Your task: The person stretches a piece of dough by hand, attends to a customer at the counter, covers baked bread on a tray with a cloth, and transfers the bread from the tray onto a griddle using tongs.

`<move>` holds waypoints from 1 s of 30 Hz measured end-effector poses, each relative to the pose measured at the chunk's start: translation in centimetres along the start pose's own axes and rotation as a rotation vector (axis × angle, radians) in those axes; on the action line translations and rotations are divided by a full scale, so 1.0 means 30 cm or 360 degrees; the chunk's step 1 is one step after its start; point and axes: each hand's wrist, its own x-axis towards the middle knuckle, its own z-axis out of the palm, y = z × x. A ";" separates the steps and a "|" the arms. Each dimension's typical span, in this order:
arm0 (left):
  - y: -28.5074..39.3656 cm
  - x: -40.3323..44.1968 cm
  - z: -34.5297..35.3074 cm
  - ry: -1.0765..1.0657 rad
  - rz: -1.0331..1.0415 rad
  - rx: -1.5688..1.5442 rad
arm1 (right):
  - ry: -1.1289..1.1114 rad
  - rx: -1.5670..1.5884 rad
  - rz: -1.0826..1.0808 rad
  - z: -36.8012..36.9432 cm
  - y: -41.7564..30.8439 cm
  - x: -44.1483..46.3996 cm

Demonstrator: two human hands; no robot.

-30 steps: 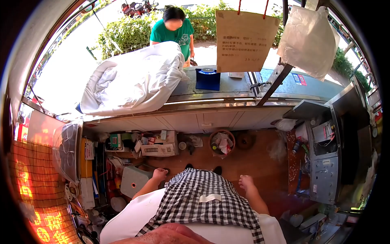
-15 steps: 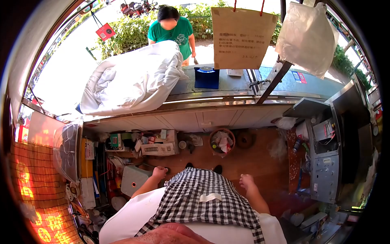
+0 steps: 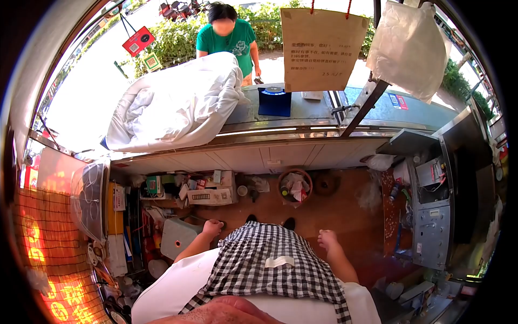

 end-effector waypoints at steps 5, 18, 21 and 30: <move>0.004 -0.015 0.003 -0.0021 -0.0036 -0.0018 | -0.0022 0.0003 0.0021 0.007 -0.003 -0.003; 0.010 -0.017 0.001 -0.0035 -0.0036 -0.0032 | -0.0019 0.0009 0.0013 0.034 -0.007 -0.023; 0.023 -0.029 -0.007 -0.0058 -0.0048 -0.0049 | -0.0013 0.0012 0.0010 0.039 -0.003 -0.024; -0.016 0.004 -0.020 0.0046 0.0016 0.0042 | -0.0029 -0.0028 -0.0003 0.048 0.014 -0.012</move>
